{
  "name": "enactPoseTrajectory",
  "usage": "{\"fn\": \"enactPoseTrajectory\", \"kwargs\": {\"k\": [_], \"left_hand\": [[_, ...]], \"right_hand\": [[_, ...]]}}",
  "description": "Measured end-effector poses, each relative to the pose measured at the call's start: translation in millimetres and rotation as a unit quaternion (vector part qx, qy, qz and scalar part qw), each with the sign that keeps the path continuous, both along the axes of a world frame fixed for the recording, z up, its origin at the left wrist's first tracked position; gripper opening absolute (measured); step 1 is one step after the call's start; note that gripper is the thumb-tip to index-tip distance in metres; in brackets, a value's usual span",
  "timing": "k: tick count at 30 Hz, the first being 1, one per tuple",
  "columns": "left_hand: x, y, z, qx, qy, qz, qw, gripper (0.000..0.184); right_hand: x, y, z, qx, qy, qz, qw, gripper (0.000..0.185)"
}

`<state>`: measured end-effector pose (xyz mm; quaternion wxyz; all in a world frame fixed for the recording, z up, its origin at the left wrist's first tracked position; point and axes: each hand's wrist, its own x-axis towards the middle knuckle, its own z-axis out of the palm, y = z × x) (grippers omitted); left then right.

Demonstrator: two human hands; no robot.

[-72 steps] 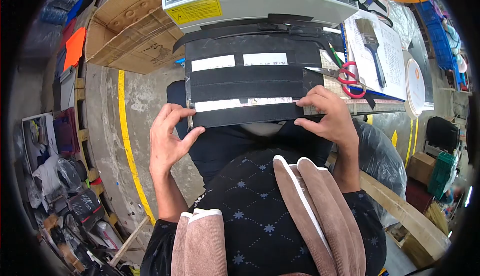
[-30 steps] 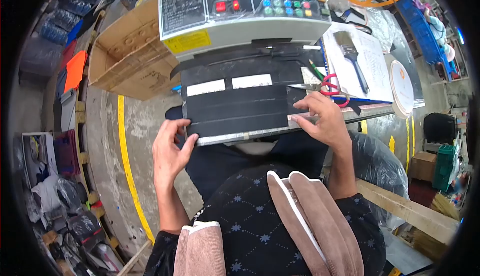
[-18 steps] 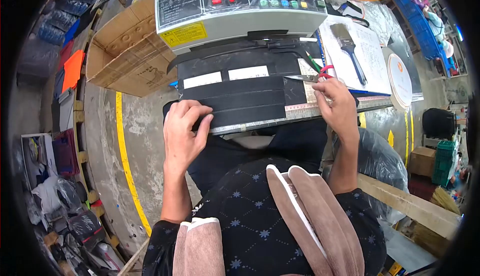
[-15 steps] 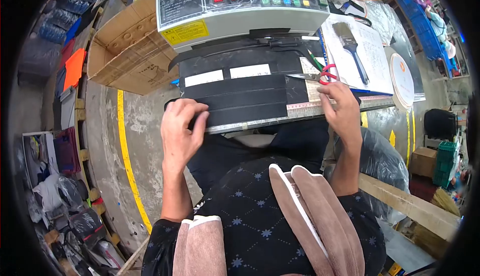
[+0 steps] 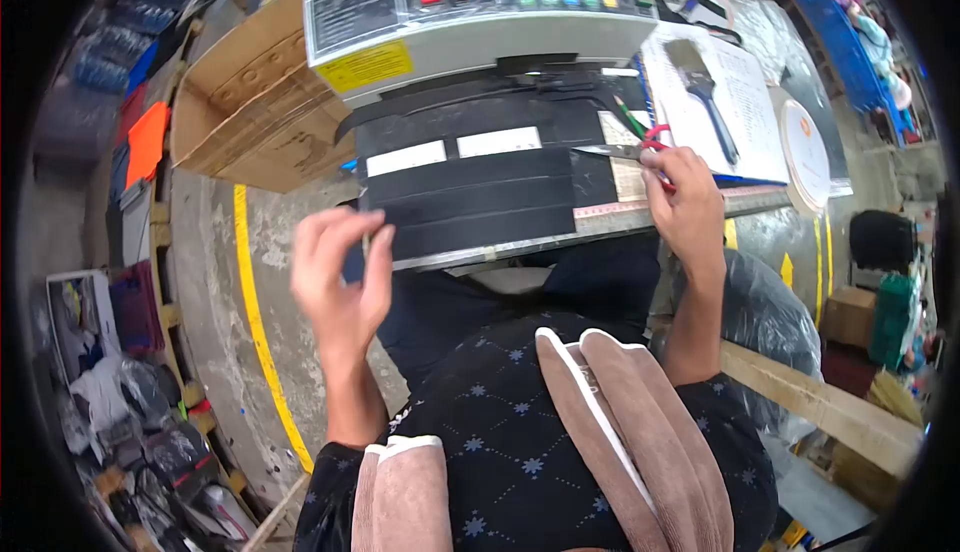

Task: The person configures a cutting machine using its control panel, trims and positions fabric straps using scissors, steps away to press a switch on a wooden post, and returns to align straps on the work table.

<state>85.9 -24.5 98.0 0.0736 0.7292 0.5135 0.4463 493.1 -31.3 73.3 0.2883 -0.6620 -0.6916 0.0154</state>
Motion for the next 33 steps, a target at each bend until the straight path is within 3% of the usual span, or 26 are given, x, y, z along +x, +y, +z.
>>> {"fn": "enactPoseTrajectory", "kwargs": {"k": [1,3,6,9,10,13,14,16,18,20,21,22,25,29,33], "left_hand": [[3,-16,26,0.031,-0.042,-0.067,0.996,0.019],[7,-40,53,0.276,-0.069,-0.11,0.952,0.025],[32,-46,109,0.48,-0.249,-0.165,0.825,0.03],[49,-40,138,0.459,-0.237,-0.272,0.812,0.044],[52,-40,136,0.467,-0.256,-0.312,0.787,0.025],[69,-37,138,0.441,-0.313,-0.32,0.778,0.023],[68,-40,137,0.439,-0.296,-0.276,0.802,0.032],[48,-38,99,0.46,-0.297,-0.275,0.79,0.027],[28,-25,82,0.372,-0.199,-0.231,0.877,0.026],[14,2,78,0.152,0.007,-0.124,0.98,0.02],[-1,16,72,0.028,0.058,-0.152,0.986,0.026],[-17,24,45,-0.033,0.106,-0.113,0.987,0.028],[-40,17,-14,-0.133,0.185,-0.045,0.973,0.041],[-40,1,-45,-0.134,0.124,-0.032,0.983,0.044],[-40,-1,-47,-0.128,0.122,-0.019,0.984,0.042]], "right_hand": [[4,2,-1,0.004,-0.02,-0.014,1.0,0.017],[8,5,-5,0.0,-0.04,-0.032,0.999,0.017],[13,10,-15,0.002,-0.058,-0.04,0.997,0.02],[16,8,-17,-0.002,-0.081,-0.057,0.995,0.021],[14,7,-16,-0.02,-0.07,-0.074,0.995,0.022],[14,1,-16,0.036,-0.074,-0.038,0.996,0.021],[7,1,-15,0.057,-0.044,-0.024,0.997,0.021],[-12,-1,-7,0.055,-0.017,0.052,0.997,0.021],[-30,-6,-8,0.026,0.032,0.118,0.992,0.022],[-42,-3,-6,0.002,0.062,0.149,0.987,0.023],[-44,-4,-6,-0.01,0.075,0.161,0.984,0.023],[-42,-2,-8,-0.01,0.069,0.153,0.986,0.022],[-27,4,-13,0.02,0.039,0.095,0.994,0.02],[-15,7,-4,0.001,0.001,0.059,0.998,0.017],[-39,3,-4,-0.026,0.036,0.165,0.985,0.026]]}}
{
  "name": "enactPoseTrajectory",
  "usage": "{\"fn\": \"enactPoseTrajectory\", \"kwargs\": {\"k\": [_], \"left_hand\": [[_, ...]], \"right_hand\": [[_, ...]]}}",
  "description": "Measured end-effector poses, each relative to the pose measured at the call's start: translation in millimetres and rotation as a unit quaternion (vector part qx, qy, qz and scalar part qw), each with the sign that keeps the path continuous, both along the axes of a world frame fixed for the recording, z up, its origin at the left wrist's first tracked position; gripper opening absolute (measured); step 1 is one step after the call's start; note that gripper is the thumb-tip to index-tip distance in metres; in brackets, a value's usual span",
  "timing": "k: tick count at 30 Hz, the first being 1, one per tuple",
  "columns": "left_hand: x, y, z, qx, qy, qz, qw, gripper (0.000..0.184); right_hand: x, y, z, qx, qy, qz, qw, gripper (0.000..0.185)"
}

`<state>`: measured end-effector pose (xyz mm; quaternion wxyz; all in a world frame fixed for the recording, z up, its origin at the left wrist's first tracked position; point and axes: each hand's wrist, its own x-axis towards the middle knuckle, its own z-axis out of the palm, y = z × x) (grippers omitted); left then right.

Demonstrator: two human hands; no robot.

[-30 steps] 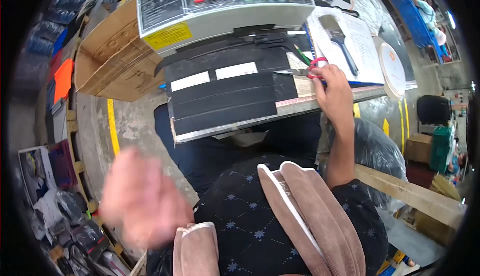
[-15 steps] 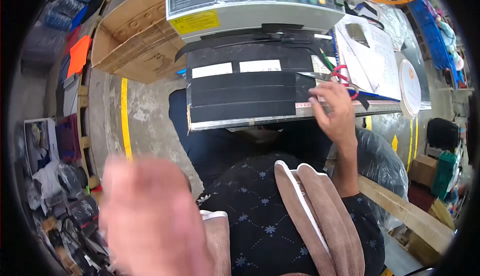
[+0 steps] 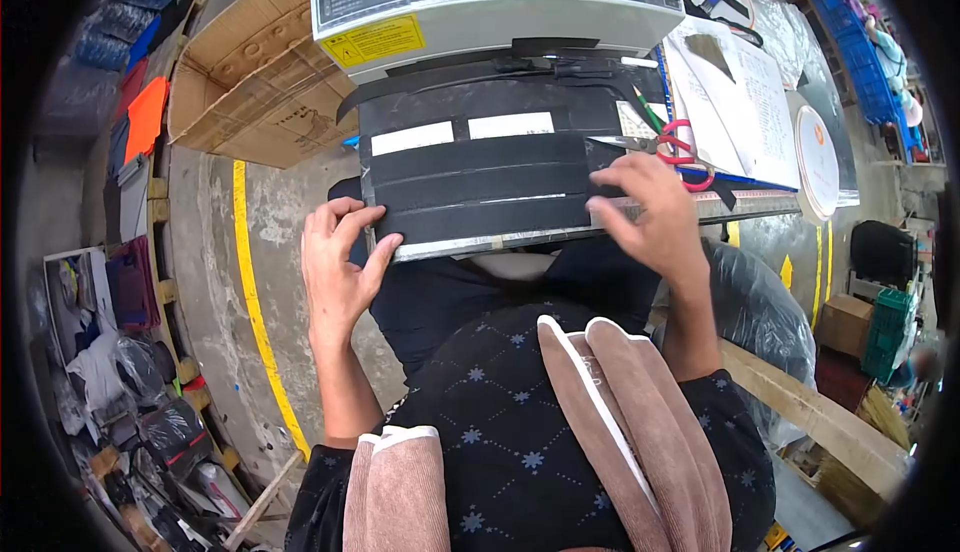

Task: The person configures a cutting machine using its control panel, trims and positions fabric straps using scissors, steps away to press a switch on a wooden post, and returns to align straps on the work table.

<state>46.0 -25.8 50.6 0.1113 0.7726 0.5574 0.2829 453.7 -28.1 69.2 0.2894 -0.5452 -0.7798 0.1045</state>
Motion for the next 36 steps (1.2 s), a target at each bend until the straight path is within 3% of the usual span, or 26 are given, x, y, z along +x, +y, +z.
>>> {"fn": "enactPoseTrajectory", "kwargs": {"k": [1,5,14,20,21,28,32,36], "left_hand": [[-1,1,-2,0.004,0.003,-0.001,1.0,0.041],[-7,-2,-5,0.002,-0.013,-0.009,1.0,0.039],[2,-4,1,0.006,0.0,0.027,1.0,0.041],[5,-10,-2,0.003,-0.004,0.035,0.999,0.04],[5,-12,-4,0.005,-0.01,0.039,0.999,0.041],[-7,-23,5,-0.028,0.013,-0.034,0.999,0.046],[-8,-22,0,0.02,0.032,-0.059,0.998,0.038],[0,-21,-1,-0.02,-0.055,-0.035,0.998,0.026]], "right_hand": [[-3,0,-1,-0.008,0.003,0.025,1.0,0.039],[-10,-3,-1,-0.051,-0.029,0.033,0.998,0.051],[-3,1,8,-0.039,0.015,0.03,0.999,0.058],[0,-8,-2,-0.087,-0.003,0.083,0.993,0.047],[-1,-10,-8,-0.066,0.011,0.076,0.995,0.038],[3,-13,-14,-0.019,0.046,0.11,0.993,0.022],[-1,-12,-11,0.012,0.074,0.096,0.992,0.017],[-1,-11,-6,0.018,0.063,0.105,0.992,0.017]]}}
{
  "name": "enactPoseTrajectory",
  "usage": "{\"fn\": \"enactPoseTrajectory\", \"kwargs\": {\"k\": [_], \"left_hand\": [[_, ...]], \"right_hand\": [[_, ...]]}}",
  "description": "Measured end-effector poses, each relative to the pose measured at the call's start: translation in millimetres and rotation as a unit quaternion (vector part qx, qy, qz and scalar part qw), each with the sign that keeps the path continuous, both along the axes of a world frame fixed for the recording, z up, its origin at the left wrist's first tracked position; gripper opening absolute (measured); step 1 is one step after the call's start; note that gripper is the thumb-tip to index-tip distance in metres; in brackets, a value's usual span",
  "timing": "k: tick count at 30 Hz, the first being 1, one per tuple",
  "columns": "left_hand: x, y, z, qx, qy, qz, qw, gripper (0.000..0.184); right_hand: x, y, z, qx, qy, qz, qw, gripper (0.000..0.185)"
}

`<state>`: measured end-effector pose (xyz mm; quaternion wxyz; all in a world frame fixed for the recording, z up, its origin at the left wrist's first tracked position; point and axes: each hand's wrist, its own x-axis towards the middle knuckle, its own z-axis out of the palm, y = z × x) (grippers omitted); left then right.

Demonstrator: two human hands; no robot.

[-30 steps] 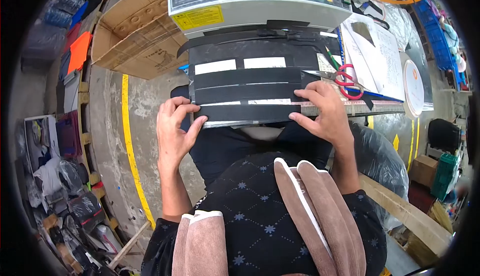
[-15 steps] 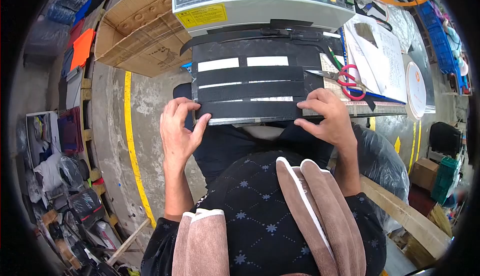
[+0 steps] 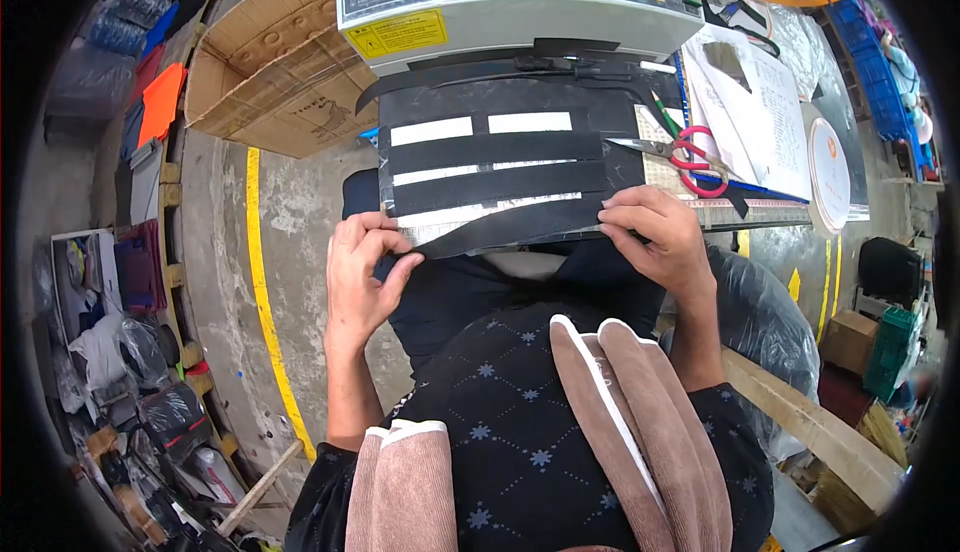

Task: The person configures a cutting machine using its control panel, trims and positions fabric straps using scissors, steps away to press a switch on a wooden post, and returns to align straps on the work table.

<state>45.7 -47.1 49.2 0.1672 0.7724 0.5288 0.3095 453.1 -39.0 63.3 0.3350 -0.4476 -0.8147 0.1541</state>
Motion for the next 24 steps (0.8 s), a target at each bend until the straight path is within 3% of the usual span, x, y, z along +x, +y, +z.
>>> {"fn": "enactPoseTrajectory", "kwargs": {"k": [3,6,9,12,15,24], "left_hand": [[3,9,6,-0.063,-0.11,0.046,0.991,0.019],[8,35,20,-0.03,0.019,0.034,0.999,0.019],[11,51,8,0.006,0.035,0.013,0.999,0.027],[14,44,19,-0.049,0.017,0.055,0.997,0.039],[5,41,25,-0.031,0.039,0.035,0.998,0.047],[6,41,18,-0.048,0.032,0.033,0.998,0.046]], "right_hand": [[-1,4,1,0.039,0.016,-0.038,0.998,0.018],[0,19,-3,0.086,-0.026,-0.037,0.995,0.018],[4,25,-14,0.044,-0.05,-0.023,0.997,0.02],[6,23,-11,0.02,-0.049,-0.038,0.998,0.024],[2,24,-8,0.016,-0.046,-0.05,0.998,0.028],[-7,25,-2,-0.032,-0.085,-0.057,0.994,0.039]]}}
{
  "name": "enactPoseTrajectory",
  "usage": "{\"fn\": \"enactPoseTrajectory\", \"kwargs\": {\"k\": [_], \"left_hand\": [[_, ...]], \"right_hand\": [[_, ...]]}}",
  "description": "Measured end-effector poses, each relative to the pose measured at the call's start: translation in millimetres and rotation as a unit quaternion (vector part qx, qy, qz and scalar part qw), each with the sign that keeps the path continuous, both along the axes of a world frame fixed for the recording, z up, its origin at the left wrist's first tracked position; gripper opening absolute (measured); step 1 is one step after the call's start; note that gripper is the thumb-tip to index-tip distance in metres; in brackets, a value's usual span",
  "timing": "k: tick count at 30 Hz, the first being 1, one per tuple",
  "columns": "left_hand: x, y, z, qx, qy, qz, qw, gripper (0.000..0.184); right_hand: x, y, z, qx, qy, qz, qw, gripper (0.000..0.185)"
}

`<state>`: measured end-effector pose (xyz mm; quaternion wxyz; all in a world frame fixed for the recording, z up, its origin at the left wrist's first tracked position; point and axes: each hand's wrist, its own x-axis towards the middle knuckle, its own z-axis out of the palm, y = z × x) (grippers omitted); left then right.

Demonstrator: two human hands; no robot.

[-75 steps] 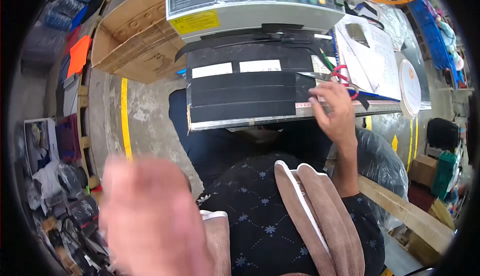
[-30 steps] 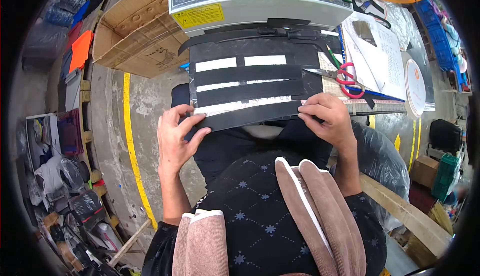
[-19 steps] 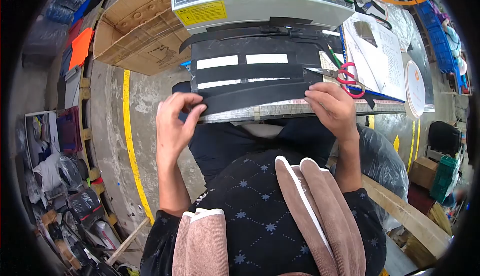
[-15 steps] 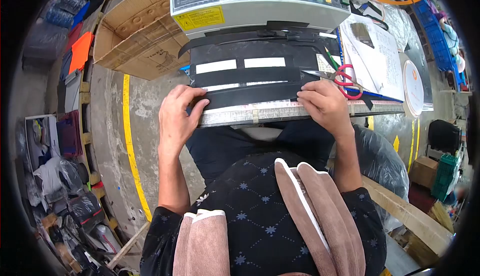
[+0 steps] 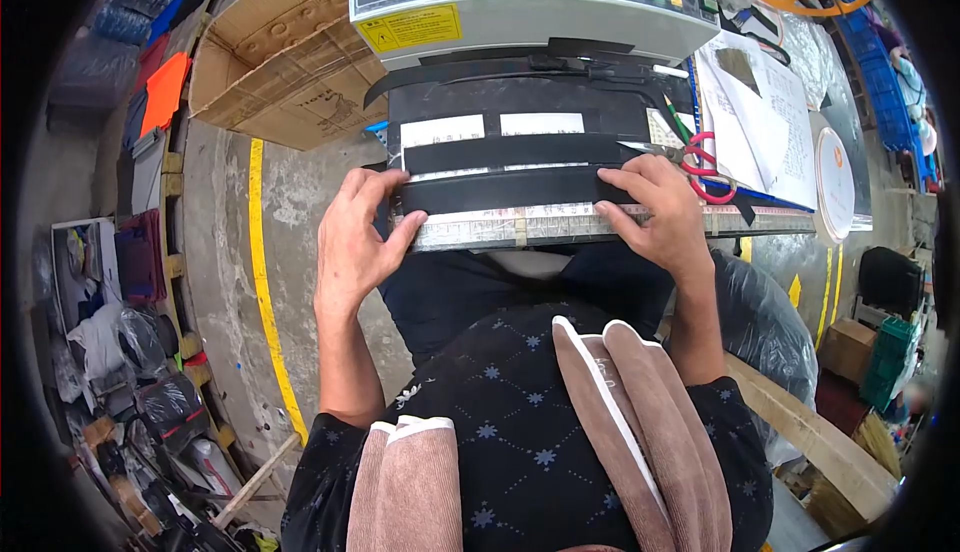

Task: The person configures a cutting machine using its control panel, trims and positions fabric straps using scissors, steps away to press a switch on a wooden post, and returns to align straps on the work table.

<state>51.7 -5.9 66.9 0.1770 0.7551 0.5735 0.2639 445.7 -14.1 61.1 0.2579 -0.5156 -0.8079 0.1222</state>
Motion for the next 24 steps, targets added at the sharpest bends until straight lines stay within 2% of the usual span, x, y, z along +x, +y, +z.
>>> {"fn": "enactPoseTrajectory", "kwargs": {"k": [7,15,18,21,24], "left_hand": [[-2,-1,-3,0.009,0.033,0.009,0.999,0.044],[-2,-5,-1,0.009,0.057,-0.008,0.998,0.043],[-3,-3,-4,0.001,0.008,-0.013,1.0,0.041],[4,-5,7,-0.046,0.008,-0.004,0.999,0.038],[4,-4,7,-0.034,0.006,-0.016,0.999,0.035]], "right_hand": [[-4,5,-2,0.013,0.011,-0.003,1.0,0.04],[-6,5,2,-0.025,0.01,0.003,1.0,0.038],[-5,6,5,-0.041,0.017,0.003,0.999,0.038],[-5,6,6,-0.055,0.017,0.006,0.998,0.039],[-5,6,6,-0.069,0.01,0.009,0.998,0.04]]}}
